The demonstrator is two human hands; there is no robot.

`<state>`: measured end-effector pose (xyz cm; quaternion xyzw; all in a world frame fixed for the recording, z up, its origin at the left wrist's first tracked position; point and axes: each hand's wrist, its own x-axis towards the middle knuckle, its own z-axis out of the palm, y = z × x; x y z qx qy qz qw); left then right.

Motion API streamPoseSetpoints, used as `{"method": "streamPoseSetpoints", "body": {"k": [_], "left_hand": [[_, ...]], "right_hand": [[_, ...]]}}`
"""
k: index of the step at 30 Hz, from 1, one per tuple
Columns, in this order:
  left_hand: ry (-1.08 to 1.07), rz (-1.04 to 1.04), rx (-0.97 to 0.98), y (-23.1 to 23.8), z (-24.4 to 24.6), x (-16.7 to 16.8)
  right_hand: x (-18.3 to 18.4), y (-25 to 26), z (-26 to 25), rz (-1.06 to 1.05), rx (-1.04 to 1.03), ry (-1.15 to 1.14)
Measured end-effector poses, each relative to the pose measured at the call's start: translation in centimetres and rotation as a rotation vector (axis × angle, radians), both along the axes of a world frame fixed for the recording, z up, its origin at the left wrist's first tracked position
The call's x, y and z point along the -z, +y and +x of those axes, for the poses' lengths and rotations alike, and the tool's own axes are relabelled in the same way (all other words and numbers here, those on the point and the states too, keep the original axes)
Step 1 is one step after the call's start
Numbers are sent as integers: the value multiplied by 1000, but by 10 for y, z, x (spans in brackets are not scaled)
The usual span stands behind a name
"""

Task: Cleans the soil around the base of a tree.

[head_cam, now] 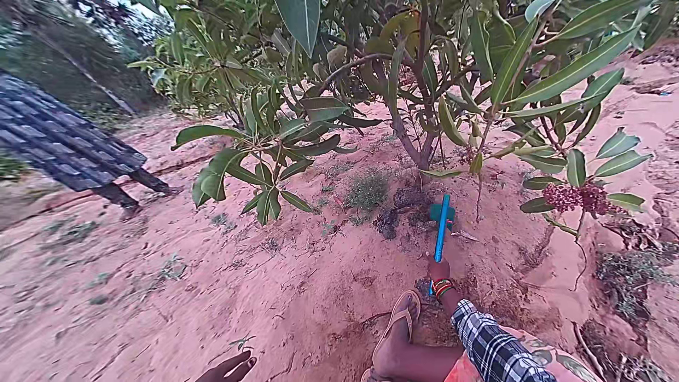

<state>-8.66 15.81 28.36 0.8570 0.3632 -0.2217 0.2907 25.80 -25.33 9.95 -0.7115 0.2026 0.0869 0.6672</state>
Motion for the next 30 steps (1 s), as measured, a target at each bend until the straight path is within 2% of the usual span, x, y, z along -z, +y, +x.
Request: {"method": "streamPoseSetpoints", "body": {"k": [3, 6, 9, 12, 15, 18, 20, 22, 23, 26, 27, 30], "left_hand": [[-34, -47, -2, -3, 3, 0], [-58, -32, 53, -4, 14, 10], [-306, 119, 180, -23, 49, 14], [-494, 115, 236, -63, 97, 19], [-332, -39, 288, -108, 147, 38], [-158, -192, 287, -151, 194, 82], [-137, -306, 176, -179, 222, 117], [-200, -378, 20, -205, 247, 145], [-244, -342, -3, -217, 256, 153], [-306, -216, -23, -246, 266, 171], [-320, -210, -48, -250, 263, 177], [-376, -247, -120, -260, 247, 199]], "right_hand": [[-14, -5, 8, -55, 2, -141], [-28, 4, -2, -36, -99, -274], [-39, 33, -28, 17, -314, -288], [-24, 66, -61, -52, -521, -167], [0, 90, -89, -79, -628, 60], [-7, 93, -94, -81, -742, 168], [-22, 84, -77, -91, -891, 203], [-36, 58, -36, -235, -957, 153], [-41, 41, -11, -364, -873, 96], [-38, -8, 60, -679, -433, -19], [-35, -18, 79, -763, -372, -23], [-19, -28, 117, -956, -473, -6]]}}
